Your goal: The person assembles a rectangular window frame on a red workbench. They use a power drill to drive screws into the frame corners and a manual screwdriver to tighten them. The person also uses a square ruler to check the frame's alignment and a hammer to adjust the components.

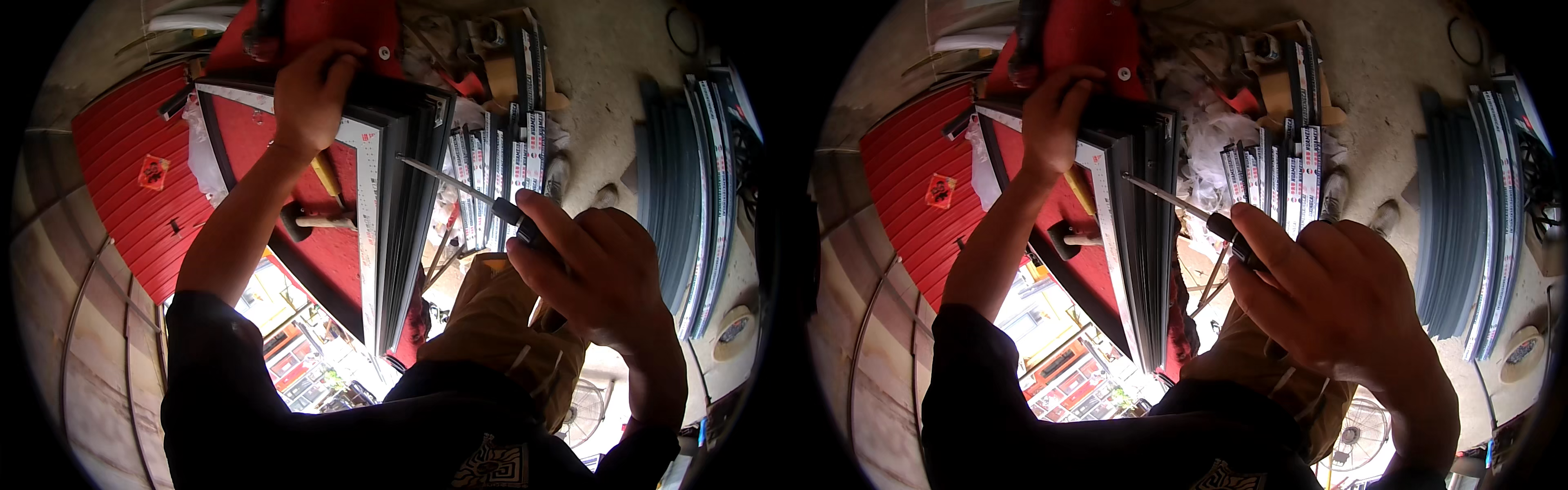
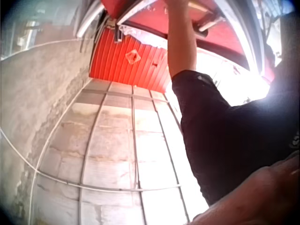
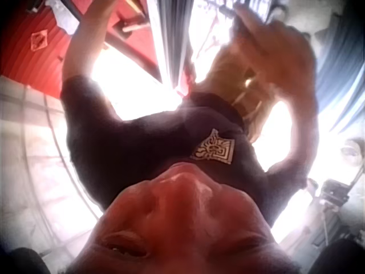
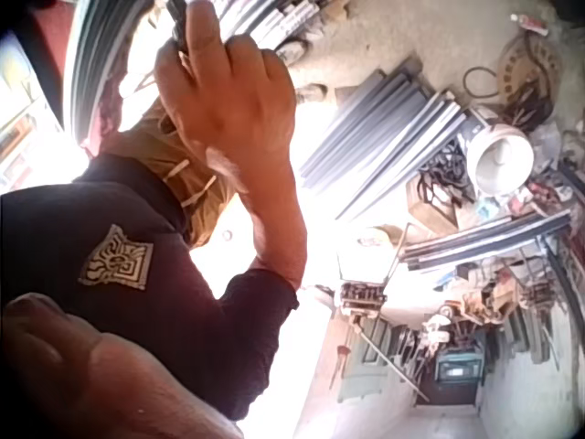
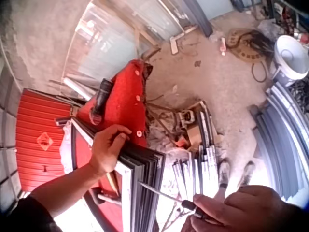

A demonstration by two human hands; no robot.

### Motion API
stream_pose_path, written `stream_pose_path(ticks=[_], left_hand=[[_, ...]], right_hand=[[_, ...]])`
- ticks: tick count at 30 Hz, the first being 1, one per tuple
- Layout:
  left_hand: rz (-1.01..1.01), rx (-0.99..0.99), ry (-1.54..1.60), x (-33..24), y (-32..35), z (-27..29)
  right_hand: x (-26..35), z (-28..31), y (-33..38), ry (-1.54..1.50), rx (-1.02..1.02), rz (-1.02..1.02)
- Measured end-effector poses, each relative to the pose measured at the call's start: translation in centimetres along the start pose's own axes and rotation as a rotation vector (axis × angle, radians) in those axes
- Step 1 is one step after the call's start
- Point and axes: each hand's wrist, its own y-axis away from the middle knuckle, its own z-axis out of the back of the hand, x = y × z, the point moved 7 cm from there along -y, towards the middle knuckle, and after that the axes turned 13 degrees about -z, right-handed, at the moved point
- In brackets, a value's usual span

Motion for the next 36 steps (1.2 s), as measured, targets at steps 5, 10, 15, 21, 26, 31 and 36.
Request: stream_pose_path(ticks=[5, 10, 15, 21, 26, 31, 36], left_hand=[[-0.008, -0.063, -0.016, -0.1, -0.2, 0.3], [-0.029, -0.043, -0.033, -0.3, -0.1, 0.5], [-0.005, -0.043, 0.003, 0.5, -0.1, 0.2], [-0.010, -0.047, 0.011, 0.6, 0.0, 0.3], [0.033, -0.005, 0.006, 0.5, 0.2, 0.2], [0.000, -0.031, -0.069, -0.3, -0.1, 0.3], [0.046, -0.052, -0.110, 0.5, 0.5, 1.0]], right_hand=[[-0.5, 0.5, -1.3, -0.215, 0.107, -0.105], [-1.2, -0.7, -0.9, -0.524, 0.163, -0.299], [-1.9, -1.2, -0.5, -0.737, 0.196, -0.438], [-2.5, -1.7, -0.5, -0.813, 0.212, -0.501], [-1.9, -1.5, 0.0, -0.620, 0.167, -0.397], [-0.5, 0.7, 0.1, -0.235, 0.155, -0.243], [-4.0, -0.1, 3.5, -0.379, 0.112, -0.555]])
